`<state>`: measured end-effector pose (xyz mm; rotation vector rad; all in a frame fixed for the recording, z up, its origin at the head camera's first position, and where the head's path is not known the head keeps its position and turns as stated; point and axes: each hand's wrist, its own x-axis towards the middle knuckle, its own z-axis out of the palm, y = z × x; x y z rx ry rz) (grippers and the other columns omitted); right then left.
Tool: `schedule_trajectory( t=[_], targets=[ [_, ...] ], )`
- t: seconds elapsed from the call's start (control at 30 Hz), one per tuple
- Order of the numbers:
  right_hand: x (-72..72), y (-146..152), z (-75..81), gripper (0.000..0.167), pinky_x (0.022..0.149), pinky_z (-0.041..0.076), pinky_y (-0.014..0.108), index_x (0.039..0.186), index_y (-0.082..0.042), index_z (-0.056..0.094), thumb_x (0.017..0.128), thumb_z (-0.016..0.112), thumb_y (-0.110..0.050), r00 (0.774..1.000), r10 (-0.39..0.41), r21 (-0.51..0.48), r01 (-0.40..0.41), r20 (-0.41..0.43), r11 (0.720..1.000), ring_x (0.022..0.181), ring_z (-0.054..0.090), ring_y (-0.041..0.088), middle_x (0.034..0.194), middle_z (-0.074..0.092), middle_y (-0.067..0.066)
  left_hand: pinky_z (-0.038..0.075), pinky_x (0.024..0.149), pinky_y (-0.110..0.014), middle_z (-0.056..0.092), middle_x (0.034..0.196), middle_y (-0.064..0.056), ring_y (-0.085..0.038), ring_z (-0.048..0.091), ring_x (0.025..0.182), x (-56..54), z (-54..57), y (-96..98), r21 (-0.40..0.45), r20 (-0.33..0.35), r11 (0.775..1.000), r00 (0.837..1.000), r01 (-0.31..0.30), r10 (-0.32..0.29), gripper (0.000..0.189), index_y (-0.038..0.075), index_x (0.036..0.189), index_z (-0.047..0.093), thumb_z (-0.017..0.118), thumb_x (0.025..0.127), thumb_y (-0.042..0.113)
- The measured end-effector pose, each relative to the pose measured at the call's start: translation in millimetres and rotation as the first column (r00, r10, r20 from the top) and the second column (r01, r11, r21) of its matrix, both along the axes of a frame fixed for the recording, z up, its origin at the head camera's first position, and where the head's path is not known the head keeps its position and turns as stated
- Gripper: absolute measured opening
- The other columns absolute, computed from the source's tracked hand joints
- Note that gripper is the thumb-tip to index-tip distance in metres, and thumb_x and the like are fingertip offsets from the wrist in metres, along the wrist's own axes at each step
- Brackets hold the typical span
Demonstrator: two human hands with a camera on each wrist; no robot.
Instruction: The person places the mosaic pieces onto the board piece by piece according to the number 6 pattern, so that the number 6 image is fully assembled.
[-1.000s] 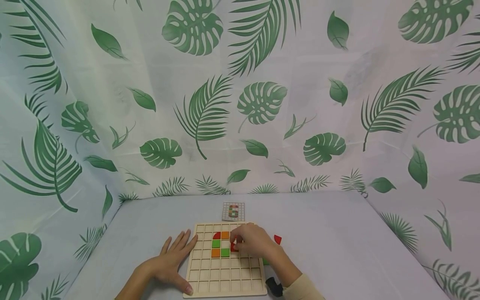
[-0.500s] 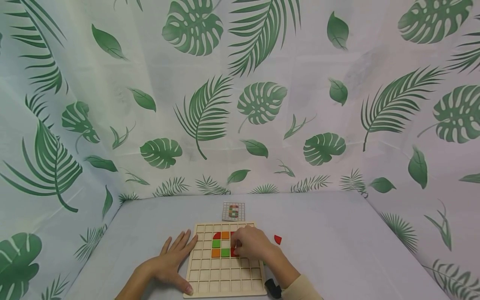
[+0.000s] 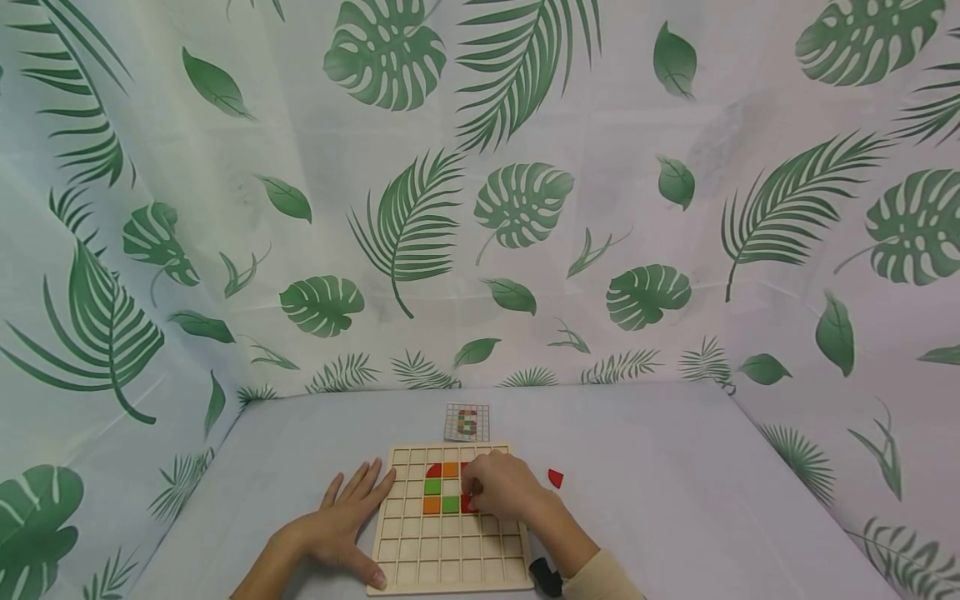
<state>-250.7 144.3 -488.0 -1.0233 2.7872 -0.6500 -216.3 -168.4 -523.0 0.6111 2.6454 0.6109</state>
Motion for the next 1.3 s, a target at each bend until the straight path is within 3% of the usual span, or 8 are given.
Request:
schedule_trajectory(
  t=[0.27, 0.77, 1.03, 1.3],
  targets=[
    [2.8, -1, 1.7, 0.008, 0.060, 0.049, 0.020, 0.087, -0.016, 0.083, 0.082, 0.089, -0.015, 0.999, 0.018, 0.030, -0.019, 0.030, 0.999, 0.066, 0.054, -0.002, 0.075, 0.070, -0.015, -0.010, 0.124, -0.071, -0.005, 0.175, -0.019, -0.041, -0.009, 0.162, -0.3, 0.9, 0.0, 0.007, 0.000, 1.000, 1.000, -0.003, 0.003, 0.149, 0.018, 0.169, 0.011, 0.090, 0.056, 0.074],
    [3.8, 0, 2.8, 0.005, 0.055, 0.044, 0.020, 0.085, -0.017, 0.084, 0.082, 0.089, -0.017, 1.000, 0.003, 0.063, -0.003, -0.001, 0.998, 0.063, 0.048, 0.000, 0.071, 0.069, -0.016, -0.010, 0.123, -0.072, -0.006, 0.175, -0.019, -0.042, -0.008, 0.162, 0.0, 0.5, -0.3, 0.011, -0.008, 1.000, 1.000, 0.003, -0.003, 0.149, 0.017, 0.169, 0.011, 0.090, 0.056, 0.075],
    [3.6, 12, 9.0, 0.015, 0.065, 0.054, 0.024, 0.099, -0.011, 0.084, 0.084, 0.085, -0.013, 0.999, -0.036, -0.023, 0.036, -0.005, 0.999, 0.075, 0.062, 0.002, 0.084, 0.076, -0.008, -0.010, 0.123, -0.072, -0.005, 0.175, -0.020, -0.042, -0.008, 0.162, 0.1, 0.7, -0.1, 0.009, -0.008, 1.000, 1.000, 0.002, -0.002, 0.148, 0.018, 0.169, 0.011, 0.089, 0.057, 0.075],
    [3.0, 33, 13.8, 0.027, 0.062, 0.049, 0.023, 0.114, -0.008, 0.079, 0.087, 0.083, -0.014, 0.997, -0.075, -0.061, 0.077, 0.036, 0.995, 0.073, 0.058, 0.001, 0.088, 0.074, -0.006, -0.010, 0.123, -0.071, -0.004, 0.175, -0.019, -0.042, -0.007, 0.162, -0.5, -0.1, 0.2, 0.004, -0.001, 1.000, 1.000, -0.001, 0.001, 0.147, 0.019, 0.169, 0.011, 0.089, 0.057, 0.075]
  ],
)
